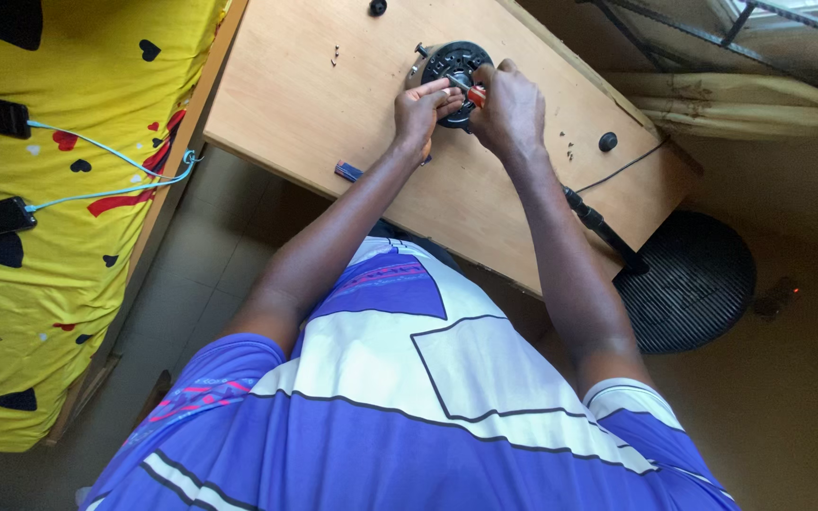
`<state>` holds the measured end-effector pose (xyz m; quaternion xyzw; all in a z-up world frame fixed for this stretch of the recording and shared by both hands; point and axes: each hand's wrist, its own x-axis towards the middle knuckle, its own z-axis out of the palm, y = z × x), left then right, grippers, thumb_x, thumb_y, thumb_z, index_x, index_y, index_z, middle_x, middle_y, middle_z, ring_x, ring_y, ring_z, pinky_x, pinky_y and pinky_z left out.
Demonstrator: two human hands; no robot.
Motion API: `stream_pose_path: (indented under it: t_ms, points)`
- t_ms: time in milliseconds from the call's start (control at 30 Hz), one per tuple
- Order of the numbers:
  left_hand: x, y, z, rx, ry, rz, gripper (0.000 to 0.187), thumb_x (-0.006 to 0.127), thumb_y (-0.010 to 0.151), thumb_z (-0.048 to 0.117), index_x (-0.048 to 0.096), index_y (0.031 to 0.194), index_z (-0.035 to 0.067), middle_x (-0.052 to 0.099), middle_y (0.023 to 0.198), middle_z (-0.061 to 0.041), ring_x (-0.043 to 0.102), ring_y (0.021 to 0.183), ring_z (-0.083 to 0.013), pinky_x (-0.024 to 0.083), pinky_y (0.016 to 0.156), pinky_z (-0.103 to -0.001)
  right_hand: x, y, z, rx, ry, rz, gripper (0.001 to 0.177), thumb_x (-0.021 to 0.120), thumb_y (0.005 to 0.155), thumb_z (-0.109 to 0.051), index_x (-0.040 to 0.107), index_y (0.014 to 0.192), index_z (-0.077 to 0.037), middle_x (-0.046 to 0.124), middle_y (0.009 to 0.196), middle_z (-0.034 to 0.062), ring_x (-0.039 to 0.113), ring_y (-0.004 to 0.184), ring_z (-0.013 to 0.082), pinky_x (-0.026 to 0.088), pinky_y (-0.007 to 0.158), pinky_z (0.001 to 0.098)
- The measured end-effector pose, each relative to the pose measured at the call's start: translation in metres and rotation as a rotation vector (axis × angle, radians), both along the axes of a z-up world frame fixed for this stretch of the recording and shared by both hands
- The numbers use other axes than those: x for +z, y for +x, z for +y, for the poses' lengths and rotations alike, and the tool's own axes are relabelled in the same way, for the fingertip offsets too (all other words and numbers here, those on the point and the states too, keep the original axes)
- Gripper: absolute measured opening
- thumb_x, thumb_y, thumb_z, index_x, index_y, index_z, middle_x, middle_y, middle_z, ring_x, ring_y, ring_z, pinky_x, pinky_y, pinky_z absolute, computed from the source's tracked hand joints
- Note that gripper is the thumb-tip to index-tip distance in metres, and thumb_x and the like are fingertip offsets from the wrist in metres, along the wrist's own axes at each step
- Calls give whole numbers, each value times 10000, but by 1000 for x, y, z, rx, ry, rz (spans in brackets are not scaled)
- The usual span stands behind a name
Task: The person uses a screwdriver to tighten screws on a black electric motor component placed on a wooden table. The person holds the motor with one hand and turns the screwdriver with the other, repeatedly adjusting the screws.
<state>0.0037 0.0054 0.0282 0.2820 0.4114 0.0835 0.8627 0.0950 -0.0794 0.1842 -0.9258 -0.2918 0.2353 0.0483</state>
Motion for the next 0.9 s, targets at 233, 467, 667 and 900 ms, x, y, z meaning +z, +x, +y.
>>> stream_pose_path:
  t_ms: [233,467,667,900]
  points:
    - [15,-20,19,-216,663,396,354,648,942,51,699,1290,9,718,1151,-205,735,909,-235,644,730,-295,4,10,-11,81,296,-99,183,793,838,-101,716,991,-39,688,966,148,719,831,285,584,747,422]
    - [6,-38,28,-590,1323,-49,1448,1027,593,290,30,1617,59,166,1654,-227,196,1541,-390,216,1273,-497,18,11,-9,58,296,-77,314,833,956,-234,645,1094,-25,669,969,182,704,827,358,555,729,493]
    - [-8,-28,21,-561,1357,-48,1558,1069,547,438,4,1615,47,178,1664,-227,205,1545,-398,207,1276,-501,34,20,-25,268,422,-1,378,780,803,-33,584,1124,5,597,1072,255,674,880,418,561,745,502]
    - [-32,-14,23,-553,1372,30,1398,1002,726,511,32,1638,85,296,1626,-212,329,1510,-414,258,1270,-527,31,25,-19,309,325,-108,193,715,1089,-230,616,1107,-65,673,988,188,703,870,358,554,734,479]
